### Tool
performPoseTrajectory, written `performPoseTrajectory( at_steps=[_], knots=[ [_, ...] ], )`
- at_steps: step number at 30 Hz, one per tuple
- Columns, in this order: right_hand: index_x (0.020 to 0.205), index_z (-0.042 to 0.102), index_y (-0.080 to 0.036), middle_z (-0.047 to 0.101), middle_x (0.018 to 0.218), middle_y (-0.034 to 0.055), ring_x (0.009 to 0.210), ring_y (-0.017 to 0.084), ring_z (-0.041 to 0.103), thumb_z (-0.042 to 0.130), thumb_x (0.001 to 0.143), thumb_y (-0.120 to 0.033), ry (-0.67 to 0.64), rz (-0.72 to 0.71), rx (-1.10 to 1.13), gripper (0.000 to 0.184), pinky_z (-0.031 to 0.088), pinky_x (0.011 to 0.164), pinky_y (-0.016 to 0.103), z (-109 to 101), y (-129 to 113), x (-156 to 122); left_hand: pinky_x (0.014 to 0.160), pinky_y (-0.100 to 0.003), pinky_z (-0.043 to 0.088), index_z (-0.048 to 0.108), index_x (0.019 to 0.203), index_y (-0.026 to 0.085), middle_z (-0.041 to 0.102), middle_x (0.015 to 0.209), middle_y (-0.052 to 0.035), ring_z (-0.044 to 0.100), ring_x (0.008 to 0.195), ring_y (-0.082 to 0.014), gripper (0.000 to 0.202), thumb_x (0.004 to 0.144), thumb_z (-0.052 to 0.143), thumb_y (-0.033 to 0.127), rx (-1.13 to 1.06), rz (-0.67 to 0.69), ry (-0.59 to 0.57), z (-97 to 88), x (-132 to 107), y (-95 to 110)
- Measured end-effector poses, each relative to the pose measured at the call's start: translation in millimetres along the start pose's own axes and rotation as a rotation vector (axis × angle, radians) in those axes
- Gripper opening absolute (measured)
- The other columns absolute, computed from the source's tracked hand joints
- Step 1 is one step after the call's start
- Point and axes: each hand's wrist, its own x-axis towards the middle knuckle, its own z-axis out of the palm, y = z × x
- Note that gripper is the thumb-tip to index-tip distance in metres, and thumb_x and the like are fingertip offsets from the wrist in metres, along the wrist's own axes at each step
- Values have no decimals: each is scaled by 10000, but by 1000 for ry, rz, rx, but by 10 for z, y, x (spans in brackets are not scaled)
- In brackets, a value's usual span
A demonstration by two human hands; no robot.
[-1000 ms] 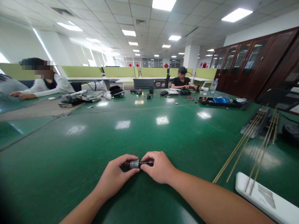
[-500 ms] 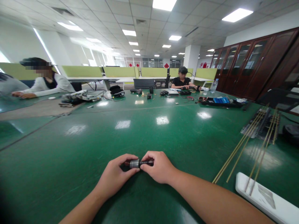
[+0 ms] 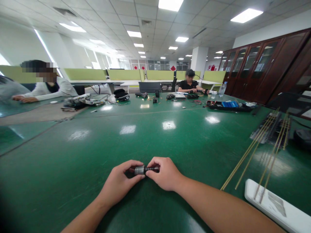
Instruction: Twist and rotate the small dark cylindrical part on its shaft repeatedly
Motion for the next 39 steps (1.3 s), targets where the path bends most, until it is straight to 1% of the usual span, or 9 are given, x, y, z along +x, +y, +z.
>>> performPoseTrajectory(
  at_steps=[7,17,23,27,39],
  knots=[
    [837,683,-179,702,792,8,742,155,640,675,773,-210,9,-3,-6,72,469,684,248,-1,-5,-9,779,-307,507,698,951,243,708,906,3,651,811,-197,223,728,703,260,13,8,6,4,3,-8],
    [840,678,-181,701,796,7,736,153,636,670,782,-224,10,1,-8,72,467,673,247,-2,15,-6,793,-317,521,696,952,237,712,920,-8,655,828,-205,233,721,695,267,2,11,14,3,1,-3],
    [850,686,-180,704,804,10,738,156,635,667,785,-229,12,6,-9,84,469,676,249,-8,7,-7,773,-311,517,698,951,238,708,915,-9,651,809,-202,236,719,697,280,3,11,25,0,4,-7],
    [869,701,-181,709,811,13,750,161,635,666,790,-248,20,11,-30,109,465,679,255,-4,16,-6,760,-310,512,703,944,240,709,917,-7,644,801,-201,236,714,702,290,0,-13,33,-3,-1,4],
    [860,700,-175,695,765,11,679,144,604,645,812,-277,31,51,-3,125,441,618,237,-5,-13,-5,759,-311,498,703,975,260,708,944,8,639,800,-193,262,718,721,306,-18,-33,58,-12,15,-11]
  ],
)
